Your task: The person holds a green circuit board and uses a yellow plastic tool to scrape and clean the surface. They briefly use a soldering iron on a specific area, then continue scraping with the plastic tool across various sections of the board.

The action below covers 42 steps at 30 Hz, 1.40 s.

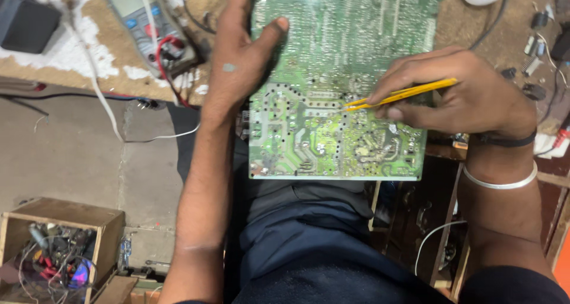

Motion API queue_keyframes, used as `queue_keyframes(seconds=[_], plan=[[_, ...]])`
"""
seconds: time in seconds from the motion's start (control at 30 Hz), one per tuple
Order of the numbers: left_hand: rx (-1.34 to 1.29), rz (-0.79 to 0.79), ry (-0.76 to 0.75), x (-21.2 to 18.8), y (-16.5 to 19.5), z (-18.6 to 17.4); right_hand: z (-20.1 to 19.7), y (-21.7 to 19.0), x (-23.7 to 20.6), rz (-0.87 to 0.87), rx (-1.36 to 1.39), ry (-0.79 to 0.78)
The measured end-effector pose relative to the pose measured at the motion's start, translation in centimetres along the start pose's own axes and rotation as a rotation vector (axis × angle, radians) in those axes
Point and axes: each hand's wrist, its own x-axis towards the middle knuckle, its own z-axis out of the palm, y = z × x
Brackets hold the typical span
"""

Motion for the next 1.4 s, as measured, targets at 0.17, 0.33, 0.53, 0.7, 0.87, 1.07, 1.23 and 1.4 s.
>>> queue_keyframes(seconds=[0.17, 0.33, 0.53, 0.7, 0.87, 1.07, 1.23, 1.4], plan=[[0.121, -0.002, -0.019, -0.2, 0.8, 0.1, -0.7, 0.1, -5.3, 0.201, 0.003, 0.352], [0.093, -0.029, -0.056, -0.1, 2.8, 0.6, -2.0, -0.5, -9.9, 0.472, -0.111, 0.57], [-0.023, -0.104, -0.053, 0.0, 4.1, 1.3, -2.6, -2.3, -11.8, 0.384, -0.508, 0.46], [0.03, -0.04, -0.072, 0.0, 3.4, 1.1, -1.4, -2.9, -11.2, 0.429, -0.485, 0.453], [0.036, -0.043, -0.074, -0.3, 2.6, 0.7, -0.6, -3.1, -10.1, 0.391, -0.497, 0.46], [0.021, -0.035, -0.074, -0.3, 2.3, 0.5, -0.1, -2.2, -9.5, 0.387, -0.371, 0.497], [0.043, -0.018, -0.072, -0.2, 2.2, 0.4, 0.1, -0.1, -10.2, 0.323, -0.251, 0.508], [0.027, -0.032, -0.068, -0.2, 2.1, 0.3, 0.0, 3.7, -10.4, 0.548, 0.108, 0.554]])
